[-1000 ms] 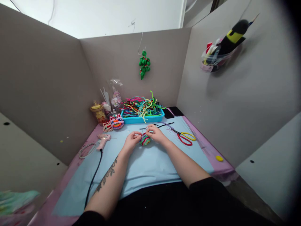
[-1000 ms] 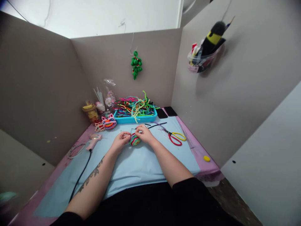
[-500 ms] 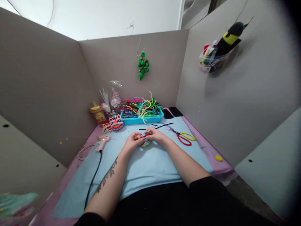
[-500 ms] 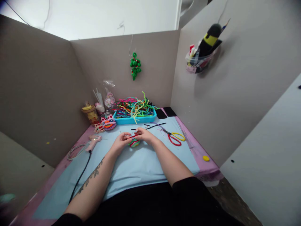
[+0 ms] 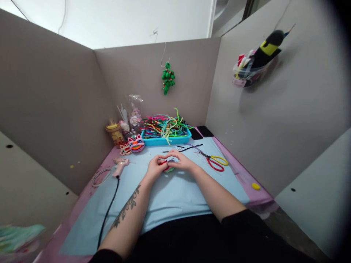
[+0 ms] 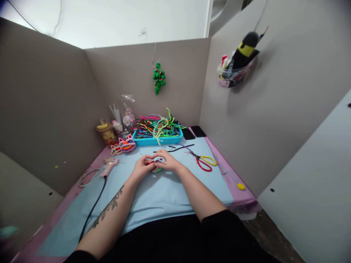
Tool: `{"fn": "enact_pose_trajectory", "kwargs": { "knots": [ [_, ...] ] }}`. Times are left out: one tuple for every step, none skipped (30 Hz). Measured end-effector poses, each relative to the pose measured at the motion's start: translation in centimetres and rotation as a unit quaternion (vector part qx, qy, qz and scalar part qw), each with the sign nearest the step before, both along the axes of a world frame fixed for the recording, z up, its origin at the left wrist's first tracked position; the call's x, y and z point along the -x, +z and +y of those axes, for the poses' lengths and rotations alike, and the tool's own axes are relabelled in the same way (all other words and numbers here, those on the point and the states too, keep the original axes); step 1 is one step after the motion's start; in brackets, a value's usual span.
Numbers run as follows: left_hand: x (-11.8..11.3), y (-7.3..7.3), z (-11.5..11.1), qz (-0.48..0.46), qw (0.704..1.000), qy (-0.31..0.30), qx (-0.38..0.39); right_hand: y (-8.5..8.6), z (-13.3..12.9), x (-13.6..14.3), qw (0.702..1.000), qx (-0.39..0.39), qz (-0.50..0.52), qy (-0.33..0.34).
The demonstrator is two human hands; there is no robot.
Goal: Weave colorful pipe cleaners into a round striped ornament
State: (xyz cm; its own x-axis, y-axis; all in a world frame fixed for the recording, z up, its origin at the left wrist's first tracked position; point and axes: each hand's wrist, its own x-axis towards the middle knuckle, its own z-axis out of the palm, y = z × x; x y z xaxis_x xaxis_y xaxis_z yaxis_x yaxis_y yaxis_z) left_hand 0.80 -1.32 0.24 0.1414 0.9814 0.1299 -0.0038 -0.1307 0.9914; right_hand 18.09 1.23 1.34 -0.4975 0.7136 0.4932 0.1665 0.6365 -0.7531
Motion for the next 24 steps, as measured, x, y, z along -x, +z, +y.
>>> {"fn": "enact_pose_trajectory", "kwargs": {
  "knots": [
    [0.0, 0.0, 0.0, 0.000, 1.000, 0.001, 0.000, 0.2, -0.3, 0.2, 0.999, -0.050, -0.012, -0.017],
    [-0.1, 0.1, 0.0, -0.001, 1.000, 0.001, 0.002, 0.4, -0.6, 0.4, 0.995, -0.088, -0.022, -0.028],
    [-0.1, 0.1, 0.0, -0.002, 1.000, 0.001, 0.004, 0.6, -1.0, 0.7, 0.993, -0.113, -0.028, -0.033],
    [-0.1, 0.1, 0.0, -0.002, 1.000, 0.001, 0.005, 0.7, -1.3, 1.0, 0.991, -0.125, -0.029, -0.034],
    [-0.1, 0.2, 0.0, 0.000, 1.000, 0.000, 0.006, 0.9, -1.6, 1.2, 0.991, -0.126, -0.025, -0.027],
    [-0.1, 0.2, 0.0, 0.002, 1.000, 0.001, 0.006, 1.0, -2.0, 1.4, 0.993, -0.116, -0.013, -0.017],
    [-0.1, 0.3, 0.0, 0.003, 1.000, 0.000, 0.006, 1.1, -2.2, 1.6, 0.995, -0.095, 0.006, -0.003],
    [0.0, 0.3, -0.1, 0.004, 1.000, -0.001, 0.006, 1.3, -2.5, 1.6, 0.997, -0.064, 0.032, 0.013],
    [0.0, 0.2, -0.1, 0.004, 1.000, -0.002, 0.005, 1.4, -2.6, 1.6, 0.997, -0.027, 0.068, 0.027],
    [0.1, 0.2, -0.1, 0.004, 1.000, -0.001, 0.003, 1.5, -2.6, 1.4, 0.993, 0.012, 0.112, 0.033],
    [0.1, 0.1, 0.0, 0.003, 1.000, 0.000, 0.002, 1.6, -2.5, 1.2, 0.986, 0.047, 0.160, 0.028],
    [0.1, 0.0, 0.0, 0.000, 1.000, 0.001, 0.003, 1.7, -2.4, 0.9, 0.975, 0.074, 0.210, 0.011],
    [0.2, -0.1, 0.0, -0.002, 1.000, 0.002, 0.006, 1.8, -2.2, 0.5, 0.963, 0.096, 0.251, -0.010],
    [0.2, -0.2, 0.1, -0.005, 1.000, 0.004, 0.009, 1.9, -1.9, 0.1, 0.953, 0.114, 0.280, -0.029],
    [0.2, -0.2, 0.1, -0.009, 1.000, 0.005, 0.012, 2.0, -1.6, -0.2, 0.947, 0.131, 0.290, -0.040],
    [0.2, -0.2, 0.1, -0.013, 1.000, 0.008, 0.016, 2.0, -1.4, -0.6, 0.947, 0.147, 0.284, -0.044],
    [0.2, -0.1, 0.2, -0.018, 1.000, 0.010, 0.019, 2.0, -1.1, -0.9, 0.950, 0.158, 0.265, -0.048],
    [0.3, 0.0, 0.2, -0.025, 0.999, 0.013, 0.023, 2.0, -0.9, -1.1, 0.956, 0.163, 0.236, -0.056],
    [0.3, 0.1, 0.2, -0.034, 0.999, 0.014, 0.028, 1.9, -0.8, -1.1, 0.965, 0.159, 0.198, -0.068],
    [0.4, 0.2, 0.2, -0.044, 0.998, 0.014, 0.033, 1.8, -0.6, -1.1, 0.973, 0.145, 0.157, -0.085],
    [0.4, 0.3, 0.2, -0.052, 0.998, 0.013, 0.037, 1.7, -0.5, -1.0, 0.980, 0.123, 0.118, -0.103],
    [0.5, 0.4, 0.3, -0.059, 0.997, 0.014, 0.040, 1.5, -0.5, -0.8, 0.985, 0.097, 0.084, -0.117],
    [0.5, 0.4, 0.3, -0.063, 0.997, 0.015, 0.042, 1.2, -0.4, -0.5, 0.988, 0.069, 0.056, -0.127],
    [0.6, 0.4, 0.3, -0.068, 0.997, 0.016, 0.043, 1.0, -0.4, -0.3, 0.989, 0.043, 0.036, -0.135]
  ]
}}
